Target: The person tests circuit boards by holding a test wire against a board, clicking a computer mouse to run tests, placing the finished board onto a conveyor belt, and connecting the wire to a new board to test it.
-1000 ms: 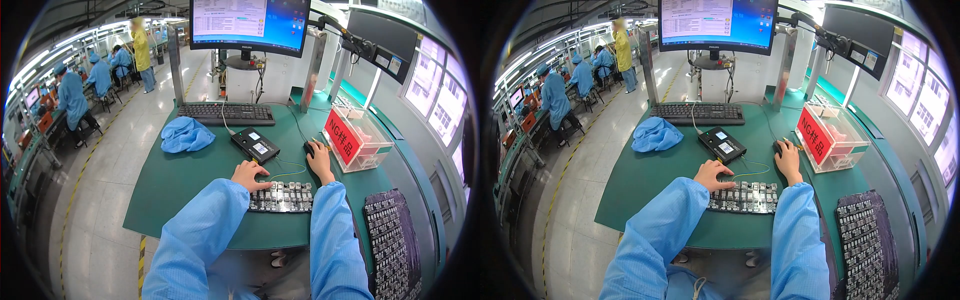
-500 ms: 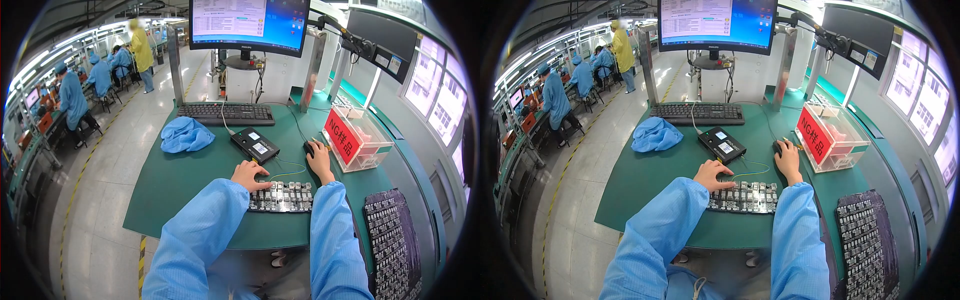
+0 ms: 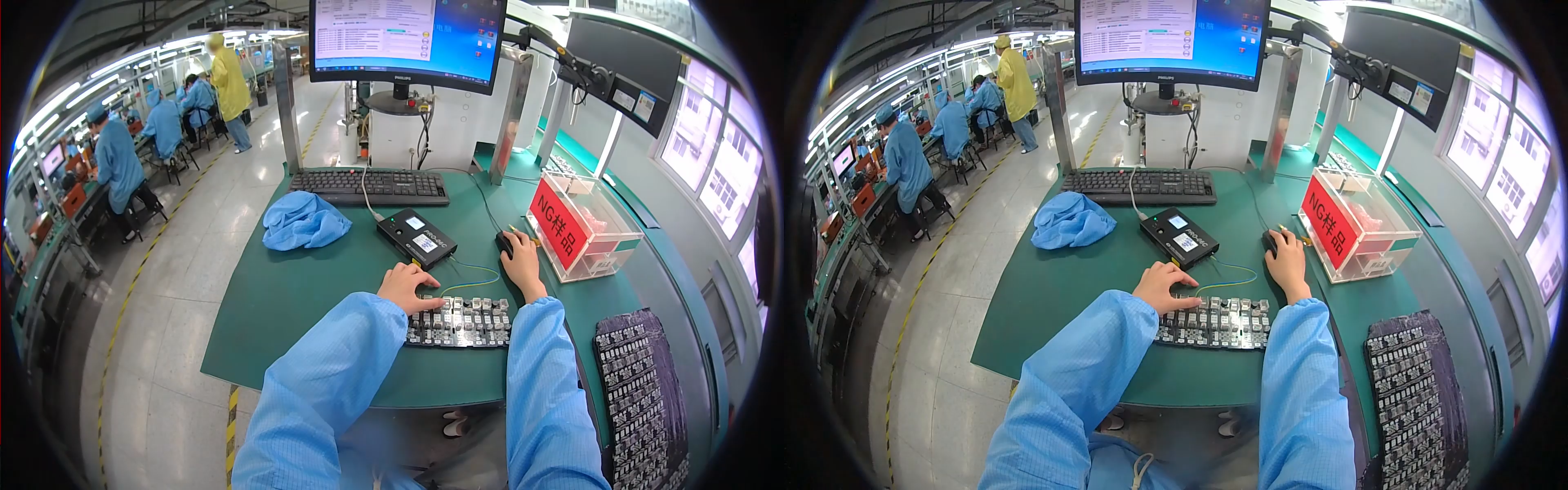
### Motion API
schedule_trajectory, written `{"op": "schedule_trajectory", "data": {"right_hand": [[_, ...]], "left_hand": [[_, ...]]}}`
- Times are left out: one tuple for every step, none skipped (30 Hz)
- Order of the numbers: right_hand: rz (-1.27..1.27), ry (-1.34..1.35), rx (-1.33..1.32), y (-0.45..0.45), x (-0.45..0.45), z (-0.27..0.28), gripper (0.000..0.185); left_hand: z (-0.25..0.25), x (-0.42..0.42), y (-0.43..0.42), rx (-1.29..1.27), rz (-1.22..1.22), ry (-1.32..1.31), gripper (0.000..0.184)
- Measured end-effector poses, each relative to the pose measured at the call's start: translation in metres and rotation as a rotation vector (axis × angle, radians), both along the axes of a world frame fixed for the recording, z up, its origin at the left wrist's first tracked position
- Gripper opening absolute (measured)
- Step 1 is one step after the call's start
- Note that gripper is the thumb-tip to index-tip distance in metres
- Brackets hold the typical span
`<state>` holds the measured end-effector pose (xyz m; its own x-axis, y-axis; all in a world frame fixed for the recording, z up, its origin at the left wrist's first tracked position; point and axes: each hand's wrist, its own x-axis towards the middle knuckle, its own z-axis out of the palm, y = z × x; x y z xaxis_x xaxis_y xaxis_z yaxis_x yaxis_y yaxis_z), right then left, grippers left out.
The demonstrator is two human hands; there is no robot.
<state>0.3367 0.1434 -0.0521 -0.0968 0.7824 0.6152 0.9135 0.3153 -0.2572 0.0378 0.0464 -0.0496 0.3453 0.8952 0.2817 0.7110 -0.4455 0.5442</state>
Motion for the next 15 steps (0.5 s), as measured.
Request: {"op": "schedule_trajectory", "data": {"right_hand": [[0.0, 0.0, 0.0, -0.0001, -0.0001, 0.0, 0.045], [0.0, -0.006, 0.008, 0.0, 0.0, -0.0004, 0.045], [-0.001, -0.011, 0.017, 0.0001, 0.0003, -0.0007, 0.045], [-0.001, -0.012, 0.017, 0.0005, 0.0004, -0.0009, 0.045], [-0.004, -0.013, 0.002, 0.0007, 0.0006, -0.0008, 0.045], [-0.008, -0.014, -0.012, 0.0008, 0.0007, -0.0008, 0.046], [-0.008, -0.014, -0.012, 0.0009, 0.0008, -0.001, 0.046], [-0.009, -0.017, -0.007, 0.0004, 0.0005, -0.0007, 0.046], [-0.01, -0.019, -0.002, -0.0001, 0.0002, -0.0003, 0.046], [-0.01, -0.019, -0.002, -0.0005, -0.0001, 0.0002, 0.046], [-0.01, -0.013, -0.014, -0.0012, -0.0004, 0.0008, 0.046], [-0.01, -0.007, -0.026, -0.0017, -0.0007, 0.0014, 0.046], [-0.01, -0.007, -0.026, -0.0022, -0.001, 0.0019, 0.046], [-0.011, -0.009, -0.025, -0.0024, -0.001, 0.0019, 0.046], [-0.011, -0.011, -0.025, -0.0025, -0.001, 0.0021, 0.046]], "left_hand": [[0.0001, 0.0, -0.0003, 0.005, 0.002, 0.003, 0.046], [0.0, -0.0002, -0.0002, 0.005, 0.002, 0.003, 0.046], [-0.0001, -0.0002, 0.0, 0.003, -0.002, -0.003, 0.046], [-0.0002, -0.0005, 0.0003, 0.0, -0.006, -0.009, 0.046], [0.0003, -0.0005, 0.0001, 0.0, -0.006, -0.009, 0.046], [0.0012, -0.0004, -0.0005, -0.001, -0.004, -0.004, 0.046], [0.0016, -0.0002, -0.0008, -0.003, -0.003, 0.001, 0.045], [0.0008, -0.0004, -0.0002, -0.003, -0.002, 0.0, 0.045], [-0.0007, -0.0008, 0.0007, -0.001, -0.008, -0.003, 0.045], [-0.0014, -0.0011, 0.0012, 0.002, -0.013, -0.007, 0.045], [-0.0008, -0.001, 0.0008, 0.002, -0.013, -0.007, 0.045], [0.0004, -0.0006, 0.0002, -0.005, -0.008, -0.003, 0.045], [0.0012, -0.0003, -0.0003, -0.011, -0.003, 0.0, 0.045], [0.0016, -0.0003, -0.0004, -0.011, -0.003, 0.0, 0.045], [0.0021, -0.0002, -0.0004, -0.017, -0.003, 0.001, 0.045]]}}
